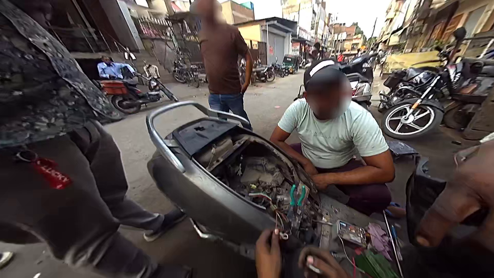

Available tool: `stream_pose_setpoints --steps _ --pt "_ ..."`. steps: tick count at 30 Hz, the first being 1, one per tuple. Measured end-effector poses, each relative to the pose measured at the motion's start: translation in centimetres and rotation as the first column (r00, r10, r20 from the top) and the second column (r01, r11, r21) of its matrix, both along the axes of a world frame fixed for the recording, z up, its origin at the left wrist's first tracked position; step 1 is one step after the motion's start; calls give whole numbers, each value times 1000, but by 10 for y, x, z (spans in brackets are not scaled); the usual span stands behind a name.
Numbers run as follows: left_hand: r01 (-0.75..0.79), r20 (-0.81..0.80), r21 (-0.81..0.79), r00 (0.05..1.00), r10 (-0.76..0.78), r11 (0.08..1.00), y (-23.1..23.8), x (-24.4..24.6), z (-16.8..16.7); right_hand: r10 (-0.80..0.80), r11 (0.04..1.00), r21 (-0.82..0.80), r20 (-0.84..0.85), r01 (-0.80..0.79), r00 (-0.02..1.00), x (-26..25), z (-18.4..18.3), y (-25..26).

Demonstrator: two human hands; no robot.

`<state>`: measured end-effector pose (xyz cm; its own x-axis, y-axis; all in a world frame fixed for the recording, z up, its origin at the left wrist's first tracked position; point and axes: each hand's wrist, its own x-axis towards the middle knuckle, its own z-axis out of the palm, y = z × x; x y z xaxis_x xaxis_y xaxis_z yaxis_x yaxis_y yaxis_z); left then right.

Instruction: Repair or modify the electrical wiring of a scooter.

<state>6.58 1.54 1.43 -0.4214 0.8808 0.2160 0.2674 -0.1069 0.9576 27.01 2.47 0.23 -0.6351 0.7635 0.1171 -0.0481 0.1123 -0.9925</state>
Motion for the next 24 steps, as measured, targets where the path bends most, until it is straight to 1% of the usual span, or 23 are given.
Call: stream_pose_setpoints --steps 1,2,4,5,6,8,9,10,12,14,16,20,22,24 --pt "-2 -27 -28 1000 1 1000 -3 0 1 -41 998 -55 -20 40 999 -2 7 9" --pt "14 -34 -70 999 -17 997 -6 0 3 -85 991 -102 4 85 996 -4 17 17" --pt "83 -43 -138 995 -90 987 -13 0 6 -179 972 -126 145 197 973 -9 38 30" --pt "119 -73 -145 989 -130 982 -16 -1 6 -215 970 -67 227 235 950 -13 46 37" --pt "149 -116 -136 979 -165 979 -19 -1 4 -253 966 35 299 254 920 -19 50 41" --pt "213 -182 -84 957 -225 973 -21 -3 1 -322 942 232 408 245 854 -31 54 49" --pt "220 -189 -55 956 -226 974 -21 -3 1 -354 924 301 444 235 823 -37 56 51" --pt "193 -182 -41 963 -197 980 -21 -2 1 -385 908 346 468 236 796 -42 56 54" --pt "73 -171 -43 982 -79 996 -18 -4 3 -440 883 382 475 272 762 -50 55 58" --pt "-51 -140 -35 989 46 998 -14 -8 5 -449 883 368 481 291 753 -54 55 62" --pt "-93 -119 -37 989 88 995 -8 -10 4 -433 892 354 485 282 760 -55 55 61" --pt "-53 -140 -73 989 43 996 5 -2 4 -389 911 311 431 270 814 -57 48 66" --pt "-53 -177 -94 984 36 994 10 7 3 -329 941 210 384 266 862 -57 42 68" --pt "-33 -146 -115 989 16 993 7 18 4 -273 962 112 349 250 897 -49 35 65"
